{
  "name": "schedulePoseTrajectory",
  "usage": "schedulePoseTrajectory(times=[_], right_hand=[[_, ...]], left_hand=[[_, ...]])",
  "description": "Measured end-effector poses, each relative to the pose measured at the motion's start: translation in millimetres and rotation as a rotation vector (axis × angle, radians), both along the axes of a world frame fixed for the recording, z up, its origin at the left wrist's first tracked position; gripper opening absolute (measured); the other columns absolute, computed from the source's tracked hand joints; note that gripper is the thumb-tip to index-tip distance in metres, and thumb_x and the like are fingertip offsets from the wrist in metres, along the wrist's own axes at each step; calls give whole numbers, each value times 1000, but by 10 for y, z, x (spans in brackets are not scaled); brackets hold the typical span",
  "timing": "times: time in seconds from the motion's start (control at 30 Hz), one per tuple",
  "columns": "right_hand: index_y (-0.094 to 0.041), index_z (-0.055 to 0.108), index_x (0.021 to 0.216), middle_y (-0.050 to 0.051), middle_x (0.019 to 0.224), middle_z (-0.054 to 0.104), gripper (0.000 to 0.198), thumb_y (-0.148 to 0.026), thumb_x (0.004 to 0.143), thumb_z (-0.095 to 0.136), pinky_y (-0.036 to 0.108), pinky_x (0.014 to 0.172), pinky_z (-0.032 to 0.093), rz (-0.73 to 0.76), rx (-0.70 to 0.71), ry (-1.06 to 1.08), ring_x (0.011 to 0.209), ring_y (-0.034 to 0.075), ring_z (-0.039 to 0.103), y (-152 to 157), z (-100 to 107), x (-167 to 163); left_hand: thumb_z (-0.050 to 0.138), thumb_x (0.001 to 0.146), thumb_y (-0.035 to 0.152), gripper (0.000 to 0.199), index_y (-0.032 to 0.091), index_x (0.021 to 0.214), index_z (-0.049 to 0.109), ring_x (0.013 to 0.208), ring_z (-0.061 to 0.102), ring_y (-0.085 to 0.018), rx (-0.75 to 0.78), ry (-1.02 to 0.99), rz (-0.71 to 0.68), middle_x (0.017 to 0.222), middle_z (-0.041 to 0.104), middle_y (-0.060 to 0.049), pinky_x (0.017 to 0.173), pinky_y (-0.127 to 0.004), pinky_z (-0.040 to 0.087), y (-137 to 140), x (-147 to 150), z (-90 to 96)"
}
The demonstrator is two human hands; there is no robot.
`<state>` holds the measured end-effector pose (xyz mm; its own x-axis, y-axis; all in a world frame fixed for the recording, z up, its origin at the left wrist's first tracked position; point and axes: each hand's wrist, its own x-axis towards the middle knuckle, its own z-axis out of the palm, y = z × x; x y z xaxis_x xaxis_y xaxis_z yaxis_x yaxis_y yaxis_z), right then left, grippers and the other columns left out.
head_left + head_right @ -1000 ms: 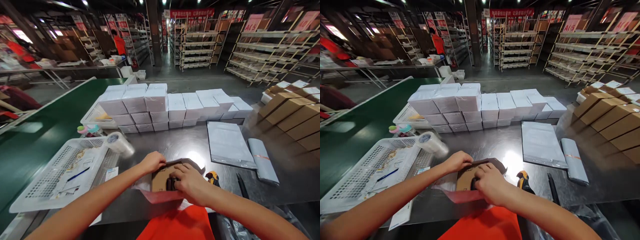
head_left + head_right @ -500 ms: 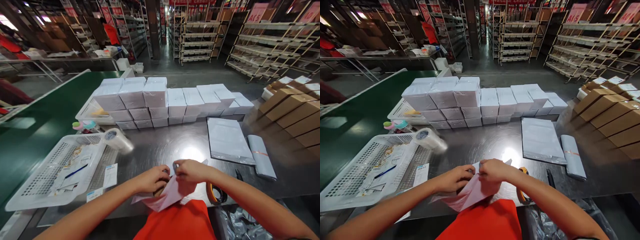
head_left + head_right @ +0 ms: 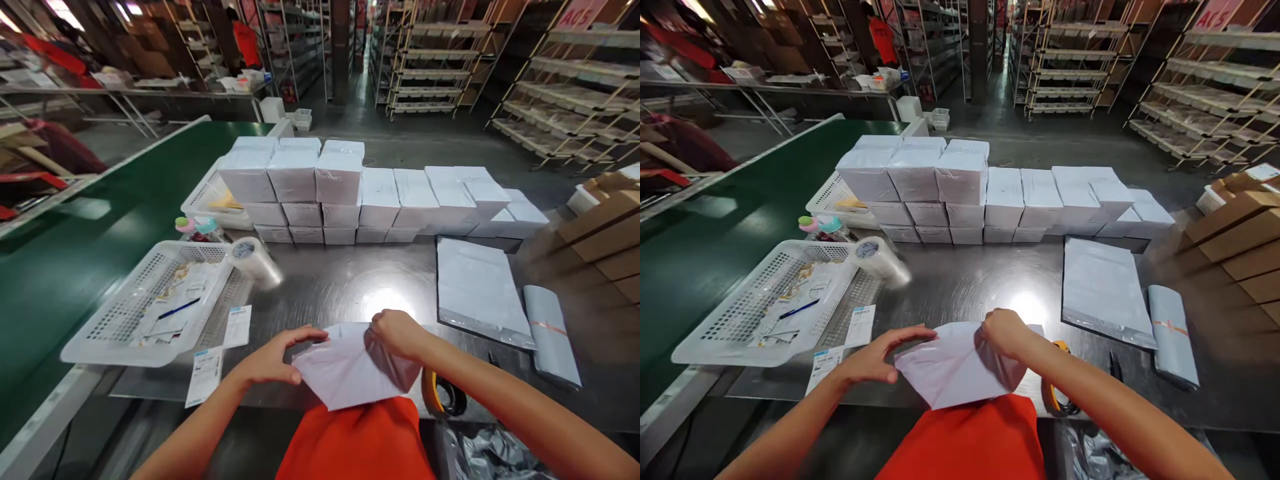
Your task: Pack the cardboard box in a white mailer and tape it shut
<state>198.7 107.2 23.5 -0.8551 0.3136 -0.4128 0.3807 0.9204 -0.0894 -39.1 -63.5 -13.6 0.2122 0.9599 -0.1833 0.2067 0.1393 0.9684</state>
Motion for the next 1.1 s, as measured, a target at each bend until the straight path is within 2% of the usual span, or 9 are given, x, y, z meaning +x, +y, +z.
schedulePoseTrajectory(times=[0.07,0.2,0.4,0.57,0.67,0.77,0.87,1.03,1.1], right_hand=[[-12,76,91,16,97,76,28,-18,93,49,31,74,51,-12,11,-34,93,28,71,5,-5,31],[-12,75,95,15,101,75,32,-24,97,46,32,77,49,-45,3,-66,97,28,70,24,-13,82],[-14,76,92,15,98,75,27,-25,93,52,34,75,47,-119,32,-153,99,30,68,32,78,85],[-14,72,99,14,109,73,23,-19,93,50,35,82,46,-167,53,60,105,28,62,-97,233,-297],[-16,70,105,9,103,74,30,-11,94,42,28,78,46,-230,-227,190,90,18,65,-161,173,-732],[-15,73,94,1,80,72,22,-9,85,54,22,66,44,-248,-576,66,70,11,61,-166,16,-1128],[-14,70,73,-5,63,61,2,-14,75,70,20,56,38,-204,-703,-60,61,8,52,-151,-131,-1334],[-16,66,73,-10,50,48,14,-27,75,73,20,46,32,-269,-1007,-155,46,6,39,-163,-200,-1332],[-16,67,74,-10,51,49,15,-27,73,77,21,47,31,-291,-1009,-144,46,6,39,-182,-177,-1312]], left_hand=[[84,50,72,92,19,124,67,126,53,-38,0,-27,49,130,65,-14,110,-47,35,-88,8,-141],[82,65,58,45,17,84,78,106,62,-29,73,-133,215,110,70,-13,96,-38,45,-121,161,-414],[75,71,63,47,16,77,77,78,59,-20,57,-322,676,79,70,-7,72,-29,47,-81,410,-729],[82,64,57,44,14,69,73,67,53,-15,39,-429,776,68,65,-3,64,-26,44,-96,464,-819],[82,66,54,42,14,72,74,76,57,-17,79,-478,719,76,67,-5,72,-27,45,-125,416,-803],[83,67,49,36,15,73,73,87,60,-20,127,-500,668,86,69,-7,81,-29,45,-135,366,-781],[87,63,45,36,16,67,67,79,57,-18,133,-474,728,76,64,-3,77,-29,44,-107,365,-780],[88,59,43,44,18,57,53,68,49,-14,123,-490,807,64,54,2,65,-25,39,-37,425,-781],[87,59,44,43,18,57,52,67,49,-13,125,-483,821,64,53,2,64,-25,38,-25,440,-778]])
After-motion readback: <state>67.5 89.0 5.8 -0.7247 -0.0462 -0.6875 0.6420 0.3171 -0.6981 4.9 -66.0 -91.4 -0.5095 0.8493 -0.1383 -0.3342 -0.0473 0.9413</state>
